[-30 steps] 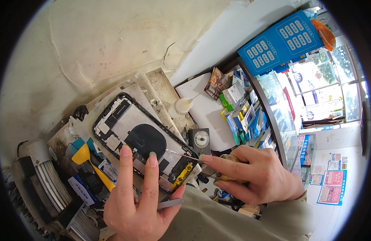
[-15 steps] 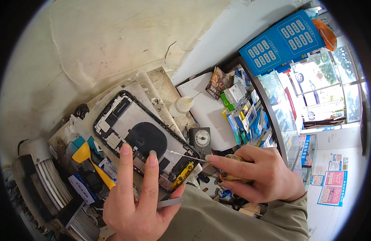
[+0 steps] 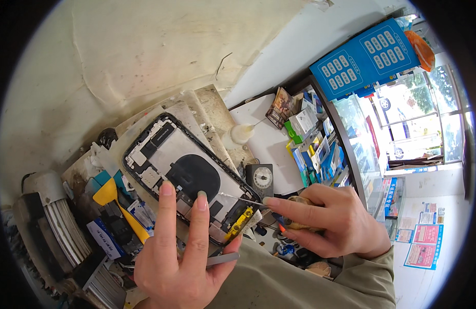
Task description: The person uses tweezers and a screwdriver to remove the battery and adhesive from a disassembled smartphone. They carefully pry and lift components while working at a cluttered electronics repair bench.
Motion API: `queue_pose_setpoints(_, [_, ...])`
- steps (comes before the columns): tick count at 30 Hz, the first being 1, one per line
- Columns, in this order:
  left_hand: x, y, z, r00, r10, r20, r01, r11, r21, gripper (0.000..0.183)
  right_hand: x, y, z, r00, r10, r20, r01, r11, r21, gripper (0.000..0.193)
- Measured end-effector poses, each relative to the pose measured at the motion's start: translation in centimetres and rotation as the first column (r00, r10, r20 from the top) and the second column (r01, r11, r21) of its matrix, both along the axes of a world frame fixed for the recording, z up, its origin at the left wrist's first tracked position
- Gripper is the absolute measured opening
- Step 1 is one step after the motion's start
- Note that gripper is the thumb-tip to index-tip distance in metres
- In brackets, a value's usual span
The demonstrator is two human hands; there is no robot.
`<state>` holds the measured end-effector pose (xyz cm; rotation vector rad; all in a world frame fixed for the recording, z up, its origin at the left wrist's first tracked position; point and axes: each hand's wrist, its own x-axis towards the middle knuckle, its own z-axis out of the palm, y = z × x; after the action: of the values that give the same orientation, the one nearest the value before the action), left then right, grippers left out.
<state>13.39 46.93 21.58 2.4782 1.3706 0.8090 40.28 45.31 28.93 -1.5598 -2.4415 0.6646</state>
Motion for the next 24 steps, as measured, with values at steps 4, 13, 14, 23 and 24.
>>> queue_pose_setpoints(4, [0.0,-0.1,0.1,1.0,0.005,0.003,-0.005,1.0,-0.015,0.064,0.5,0.1,-0.6,0.998,0.001,-0.055,0.0,1.0,0.024,0.055])
queue_pose_setpoints(13, [-0.2,0.1,0.2,1.0,-0.013,-0.001,0.013,1.0,-0.006,0.066,1.3,-0.2,0.9,1.0,-0.012,-0.004,0.012,1.0,0.009,0.055])
queue_pose_setpoints(14, [-0.2,0.1,0.3,1.0,-0.011,0.006,0.011,1.0,-0.016,0.066,1.3,-0.2,0.9,1.0,-0.015,-0.011,0.015,1.0,0.016,0.055])
queue_pose_setpoints(23, [-0.4,0.2,0.4,1.0,-0.019,0.012,0.02,0.999,-0.035,0.068,1.1,-0.4,2.1,0.996,-0.086,0.006,0.087,0.996,-0.034,0.056])
queue_pose_setpoints(24, [-0.5,0.2,0.5,1.0,-0.023,0.011,0.023,0.999,-0.038,0.068,1.1,-0.6,2.1,0.993,-0.116,0.013,0.117,0.992,-0.046,0.056])
